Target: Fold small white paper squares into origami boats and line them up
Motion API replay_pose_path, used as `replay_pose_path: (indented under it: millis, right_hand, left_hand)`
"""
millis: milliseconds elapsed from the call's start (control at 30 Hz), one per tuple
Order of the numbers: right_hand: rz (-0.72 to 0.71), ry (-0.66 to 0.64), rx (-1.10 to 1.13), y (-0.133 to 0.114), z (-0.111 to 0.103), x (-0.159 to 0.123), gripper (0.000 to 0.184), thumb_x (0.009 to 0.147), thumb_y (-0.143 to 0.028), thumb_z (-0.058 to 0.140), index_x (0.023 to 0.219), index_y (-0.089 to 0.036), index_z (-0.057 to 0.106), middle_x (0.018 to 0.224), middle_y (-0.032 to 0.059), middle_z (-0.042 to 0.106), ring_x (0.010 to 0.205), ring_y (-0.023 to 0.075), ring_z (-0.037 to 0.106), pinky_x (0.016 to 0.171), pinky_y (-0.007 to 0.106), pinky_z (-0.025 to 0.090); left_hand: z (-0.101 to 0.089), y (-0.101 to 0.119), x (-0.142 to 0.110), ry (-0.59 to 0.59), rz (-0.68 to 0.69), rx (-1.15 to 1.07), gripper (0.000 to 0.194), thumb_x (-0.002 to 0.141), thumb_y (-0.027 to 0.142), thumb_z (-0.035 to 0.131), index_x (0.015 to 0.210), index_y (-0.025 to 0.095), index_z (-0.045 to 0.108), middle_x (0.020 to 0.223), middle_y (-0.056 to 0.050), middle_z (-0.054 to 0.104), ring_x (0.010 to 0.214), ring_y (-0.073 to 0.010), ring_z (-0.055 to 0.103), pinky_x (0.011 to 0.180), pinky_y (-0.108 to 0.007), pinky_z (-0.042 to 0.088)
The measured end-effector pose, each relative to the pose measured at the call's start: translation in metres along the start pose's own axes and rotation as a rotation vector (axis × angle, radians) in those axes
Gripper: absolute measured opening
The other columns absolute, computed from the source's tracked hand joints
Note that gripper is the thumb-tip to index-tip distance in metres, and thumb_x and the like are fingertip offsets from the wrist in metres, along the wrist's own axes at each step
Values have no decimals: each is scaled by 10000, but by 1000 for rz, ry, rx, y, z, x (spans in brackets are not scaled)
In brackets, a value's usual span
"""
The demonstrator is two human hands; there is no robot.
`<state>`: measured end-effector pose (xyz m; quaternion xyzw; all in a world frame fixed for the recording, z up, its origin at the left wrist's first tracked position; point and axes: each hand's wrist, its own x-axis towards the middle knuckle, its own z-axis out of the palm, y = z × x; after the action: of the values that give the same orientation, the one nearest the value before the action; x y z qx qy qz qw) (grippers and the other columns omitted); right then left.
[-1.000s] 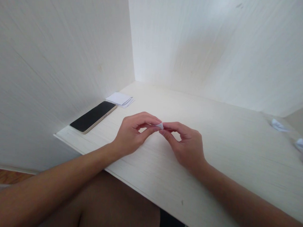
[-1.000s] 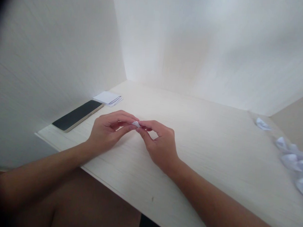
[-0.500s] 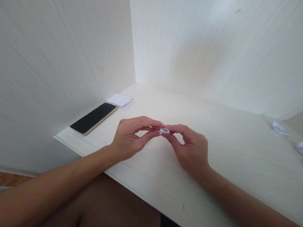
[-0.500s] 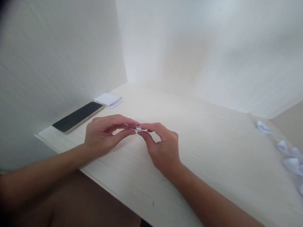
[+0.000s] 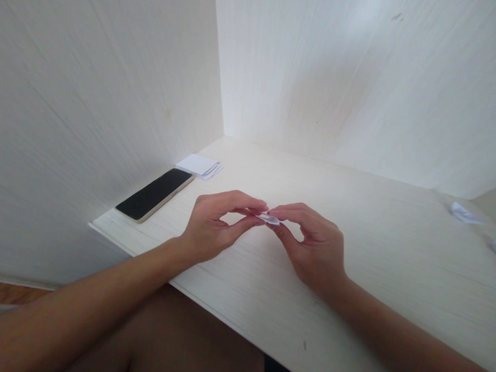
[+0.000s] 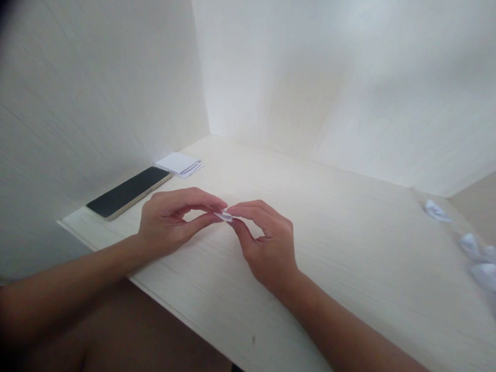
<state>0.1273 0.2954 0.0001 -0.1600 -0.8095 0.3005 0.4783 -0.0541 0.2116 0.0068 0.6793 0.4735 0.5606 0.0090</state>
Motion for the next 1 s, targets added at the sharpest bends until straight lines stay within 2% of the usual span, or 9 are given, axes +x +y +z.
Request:
replay_pose_path:
  millis: [100, 200, 333, 467, 633, 833, 1000]
  right_hand:
    - [-16, -1, -4, -1, 0, 0, 201, 890, -111, 752, 965, -297, 773, 937, 3, 801, 851, 180, 750, 788, 348, 606]
    - [-20, 5, -16, -2, 1, 0, 182, 891, -132, 758, 967, -297, 771, 935, 2, 804, 835, 181, 752, 777, 347, 610]
    - [-11, 19, -48, -5, 1, -2, 127, 898, -183, 759, 963, -292, 767, 946, 5, 813, 823, 196, 757, 775, 366, 620]
    - [-6, 37, -90, -6, 1, -4, 106, 903, -214, 758, 977, -289, 760, 914, 2, 811, 779, 192, 744, 751, 365, 622]
    - [-12, 57, -127, -4, 3, -4, 128, 895, -213, 763, 1004, -271, 730, 950, 10, 808, 766, 178, 728, 727, 342, 614]
    - [16, 58, -109, -2, 3, -3, 123, 894, -203, 762, 999, -260, 730, 949, 8, 811, 771, 170, 733, 750, 336, 614]
    - [82, 63, -17, 0, 3, -3, 117, 892, -184, 750, 997, -234, 748, 962, 22, 816, 790, 170, 743, 799, 349, 623]
  left_hand:
    - [0, 0, 0, 4, 31, 14, 130, 855, 158, 807, 979, 196, 792, 906, -44, 825, 780, -144, 761, 724, -240, 618]
    - [1, -3, -1, 2, -3, -15, 147, 853, 147, 807, 990, 197, 785, 900, -40, 814, 770, -127, 741, 692, -221, 597]
    - [1, -7, -4, -77, -71, -141, 215, 885, 136, 766, 1083, 219, 771, 968, -50, 782, 849, -137, 724, 740, -243, 619]
    - [3, -7, -4, -133, -89, -186, 187, 902, 143, 738, 1065, 229, 770, 965, -58, 759, 866, -151, 707, 718, -251, 627]
    - [10, -3, -4, -69, -307, -422, 91, 870, 149, 776, 950, 191, 766, 917, -45, 750, 882, -162, 734, 776, -266, 648]
    - [15, 1, -3, -24, -530, -616, 117, 806, 108, 835, 868, 153, 747, 809, -12, 774, 800, -145, 769, 763, -242, 665]
    - [17, -4, -7, 39, -681, -786, 202, 791, 174, 870, 917, 156, 714, 883, -28, 812, 836, -164, 788, 858, -331, 676]
